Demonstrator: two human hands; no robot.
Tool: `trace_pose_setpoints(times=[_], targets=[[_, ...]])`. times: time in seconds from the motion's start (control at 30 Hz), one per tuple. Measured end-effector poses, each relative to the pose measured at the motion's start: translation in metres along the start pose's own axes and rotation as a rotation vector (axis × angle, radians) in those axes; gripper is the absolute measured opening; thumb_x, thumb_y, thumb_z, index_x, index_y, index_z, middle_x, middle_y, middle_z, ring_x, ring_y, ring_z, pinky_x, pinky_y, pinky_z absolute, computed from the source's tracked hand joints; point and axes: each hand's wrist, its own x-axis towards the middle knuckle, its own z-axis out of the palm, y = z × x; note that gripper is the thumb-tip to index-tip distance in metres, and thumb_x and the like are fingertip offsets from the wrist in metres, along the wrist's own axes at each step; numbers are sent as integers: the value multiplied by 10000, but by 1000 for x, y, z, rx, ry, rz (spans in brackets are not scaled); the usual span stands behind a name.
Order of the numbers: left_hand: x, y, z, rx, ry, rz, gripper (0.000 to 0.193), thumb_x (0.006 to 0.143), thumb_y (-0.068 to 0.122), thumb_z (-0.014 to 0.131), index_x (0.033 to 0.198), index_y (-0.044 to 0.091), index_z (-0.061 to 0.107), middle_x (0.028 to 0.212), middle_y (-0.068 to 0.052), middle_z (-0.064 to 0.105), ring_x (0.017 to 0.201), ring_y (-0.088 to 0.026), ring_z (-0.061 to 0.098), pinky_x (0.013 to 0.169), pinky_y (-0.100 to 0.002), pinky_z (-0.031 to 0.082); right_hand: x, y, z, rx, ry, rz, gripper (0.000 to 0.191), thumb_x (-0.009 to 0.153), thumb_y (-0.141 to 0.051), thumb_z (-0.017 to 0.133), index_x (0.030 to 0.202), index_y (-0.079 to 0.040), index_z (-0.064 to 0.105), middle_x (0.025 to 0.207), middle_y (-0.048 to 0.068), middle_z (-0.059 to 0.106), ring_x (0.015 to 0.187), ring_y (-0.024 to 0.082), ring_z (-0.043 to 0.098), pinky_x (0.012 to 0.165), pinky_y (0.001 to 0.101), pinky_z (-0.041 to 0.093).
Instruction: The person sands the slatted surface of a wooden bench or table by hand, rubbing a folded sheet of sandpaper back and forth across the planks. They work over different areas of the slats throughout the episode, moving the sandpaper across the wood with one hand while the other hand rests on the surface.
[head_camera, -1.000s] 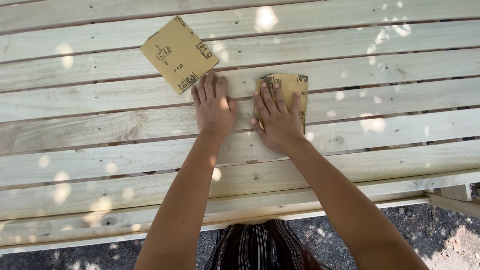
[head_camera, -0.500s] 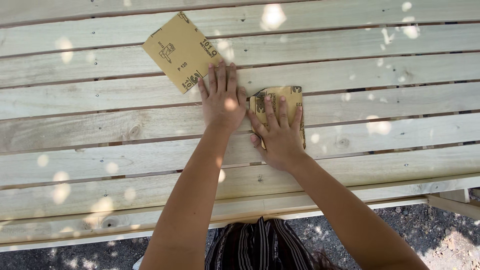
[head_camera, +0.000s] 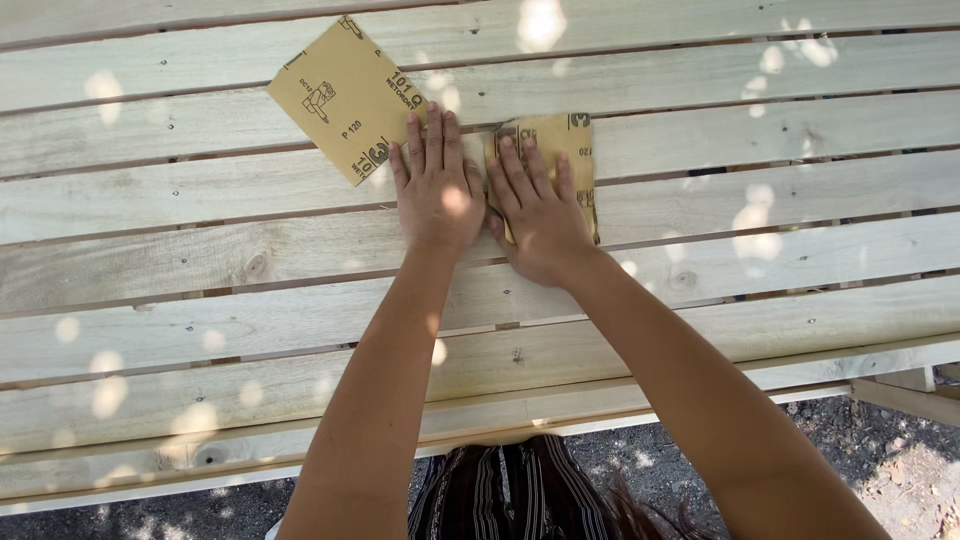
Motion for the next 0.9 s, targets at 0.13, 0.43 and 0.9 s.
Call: trace_pose_setpoints(times=[0.13,0.43,0.9], targets=[[-2,4,-4,35,-5,-2,639,1041,320,337,1634,116,208,1725,-52,109,1583,-292,43,1275,-536,49,-65,-22,11,-63,-102,16,656,1043,-471,329,1629,-226,163,1712,89,55,1556,405,-1,1163,740,22],[-1,-1,2,24,41,11,614,1059,303,341,1641,141,233,1724,-29,142,1593,-281,58,1277,-547,54,109,23,-31,23,-89,215,642,1064,-462,242,1657,-280,72,1736,12,-15,1586,359,-48,1217,704,-16],[-5,0,0,16,49,26,634,1053,307,378,1641,113,242,1722,-57,150,1592,-308,73,1281,-565,53,-49,-17,2,-67,-103,52,683,1029,-492,290,1621,-178,158,1701,105,47,1538,420,27,1150,739,40]])
